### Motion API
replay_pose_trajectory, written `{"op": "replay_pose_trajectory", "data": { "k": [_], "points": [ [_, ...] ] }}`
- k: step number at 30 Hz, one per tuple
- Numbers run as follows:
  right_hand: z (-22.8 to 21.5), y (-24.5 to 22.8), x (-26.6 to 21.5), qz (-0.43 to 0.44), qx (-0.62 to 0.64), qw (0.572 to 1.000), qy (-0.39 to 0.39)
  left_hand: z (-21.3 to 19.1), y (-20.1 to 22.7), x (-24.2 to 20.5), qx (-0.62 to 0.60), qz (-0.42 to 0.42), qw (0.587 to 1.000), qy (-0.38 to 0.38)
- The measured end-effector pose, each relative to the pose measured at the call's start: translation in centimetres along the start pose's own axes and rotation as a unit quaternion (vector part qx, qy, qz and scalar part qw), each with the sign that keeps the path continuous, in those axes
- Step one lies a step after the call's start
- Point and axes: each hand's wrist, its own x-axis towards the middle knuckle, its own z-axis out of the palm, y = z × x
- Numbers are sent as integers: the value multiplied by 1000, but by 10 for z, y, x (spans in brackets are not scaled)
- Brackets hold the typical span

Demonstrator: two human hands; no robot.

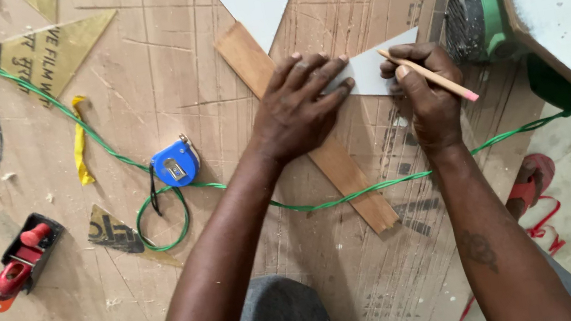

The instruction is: The person measures and marks a wooden plank using a pencil and a triangular template, then uses a circular saw to cut the plank along the marked line. The process is repeated for a second cut on the same plank.

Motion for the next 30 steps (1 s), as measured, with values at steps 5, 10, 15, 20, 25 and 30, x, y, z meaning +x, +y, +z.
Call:
{"op": "replay_pose_trajectory", "data": {
  "k": [5, 10, 15, 20, 25, 30],
  "points": [
    [9, -10, -2, 41, 58, 997, -15, -5, -11, 7, -12, -21, 999, -26],
    [6, -11, 4, 11, -95, 995, -27, -2, -13, 0, 52, -23, 998, -19],
    [6, 0, 22, -71, -148, 986, -35, -3, -2, 3, 40, -44, 998, -28],
    [7, 3, 27, -65, -172, 983, -9, -7, -1, 6, 40, -50, 998, -21],
    [6, 8, 26, -81, -176, 981, -6, -2, -2, 3, 40, -53, 998, -24],
    [6, 8, 26, -82, -205, 975, -1, -1, -1, 3, 46, -55, 997, -26]
  ]
}}
